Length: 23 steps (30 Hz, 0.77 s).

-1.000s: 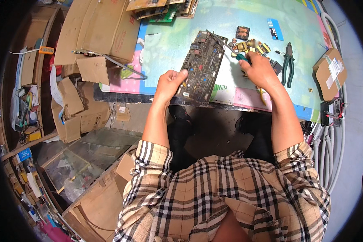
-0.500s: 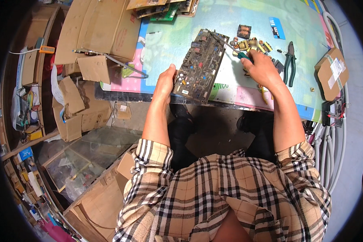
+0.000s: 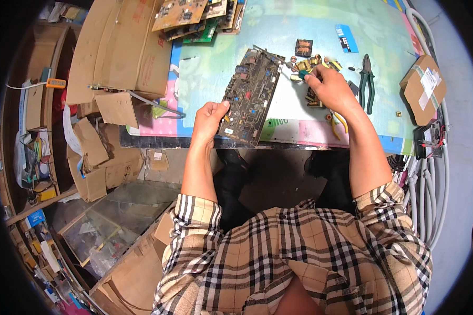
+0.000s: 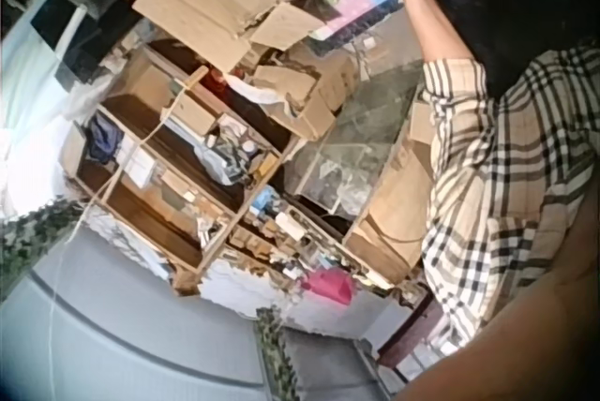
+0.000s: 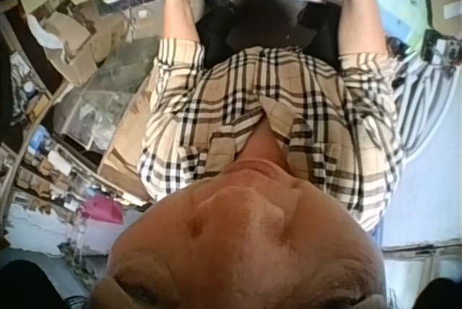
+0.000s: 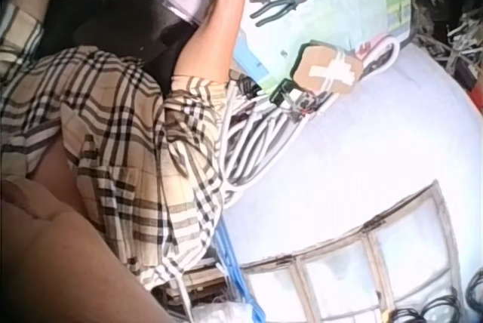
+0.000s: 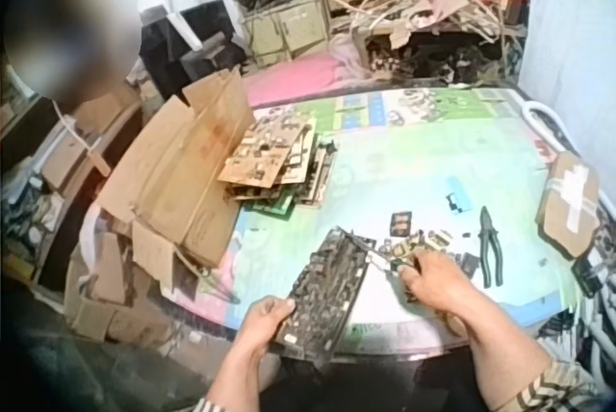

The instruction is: The person uses a screwdriver to remove screws from circuit boards and places the boards into a cardboard box. They handle multiple boards, turning them over and organizing them.

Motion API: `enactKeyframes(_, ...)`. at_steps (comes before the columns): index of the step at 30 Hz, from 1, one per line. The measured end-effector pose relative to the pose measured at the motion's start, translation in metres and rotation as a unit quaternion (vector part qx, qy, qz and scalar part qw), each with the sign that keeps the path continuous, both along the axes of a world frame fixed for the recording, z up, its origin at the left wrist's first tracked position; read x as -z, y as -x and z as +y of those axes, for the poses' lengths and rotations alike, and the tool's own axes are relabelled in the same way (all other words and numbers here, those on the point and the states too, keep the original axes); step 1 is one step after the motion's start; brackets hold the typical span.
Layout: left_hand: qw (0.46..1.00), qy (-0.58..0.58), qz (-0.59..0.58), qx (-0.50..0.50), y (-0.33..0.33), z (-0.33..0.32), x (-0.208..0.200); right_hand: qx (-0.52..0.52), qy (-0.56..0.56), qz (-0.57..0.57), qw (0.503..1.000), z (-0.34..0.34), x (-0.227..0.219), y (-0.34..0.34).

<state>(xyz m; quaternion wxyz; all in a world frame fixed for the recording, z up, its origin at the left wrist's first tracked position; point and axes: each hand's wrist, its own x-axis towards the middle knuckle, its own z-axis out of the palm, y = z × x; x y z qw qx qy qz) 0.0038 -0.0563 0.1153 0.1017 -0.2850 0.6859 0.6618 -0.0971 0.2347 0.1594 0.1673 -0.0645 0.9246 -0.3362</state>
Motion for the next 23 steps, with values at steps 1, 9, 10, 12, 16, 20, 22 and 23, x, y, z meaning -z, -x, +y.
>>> enactKeyframes(1,1.000,0.001,0.010,-0.001,0.002,0.001,-0.001,0.010,0.016,-0.006,1.000,0.001,-0.001,0.002)
enactKeyframes(9,0.997,0.020,0.075,0.005,-0.008,-0.018,-0.003,0.133,0.218,-0.064,0.965,-0.003,0.004,0.011)
enactKeyframes(10,0.996,-0.008,0.089,0.007,-0.003,-0.013,-0.019,0.146,0.226,-0.043,0.962,0.003,-0.003,0.013)
enactKeyframes(12,0.989,-0.069,0.128,-0.011,0.003,-0.016,-0.037,0.203,0.243,0.003,0.948,0.011,0.004,0.022)
enactKeyframes(16,0.961,-0.111,0.246,-0.058,0.020,-0.039,-0.061,0.247,0.253,0.055,0.934,0.008,0.009,0.031)
enactKeyframes(20,0.938,-0.098,0.314,-0.110,0.086,-0.069,-0.101,0.214,0.257,0.062,0.940,0.008,0.026,0.037)
enactKeyframes(22,0.928,-0.022,0.342,-0.148,0.132,-0.095,-0.102,0.196,0.227,0.056,0.952,0.008,0.037,0.040)
enactKeyframes(23,0.926,0.010,0.351,-0.137,0.159,-0.110,-0.097,0.166,0.163,0.116,0.966,0.013,0.041,0.043)
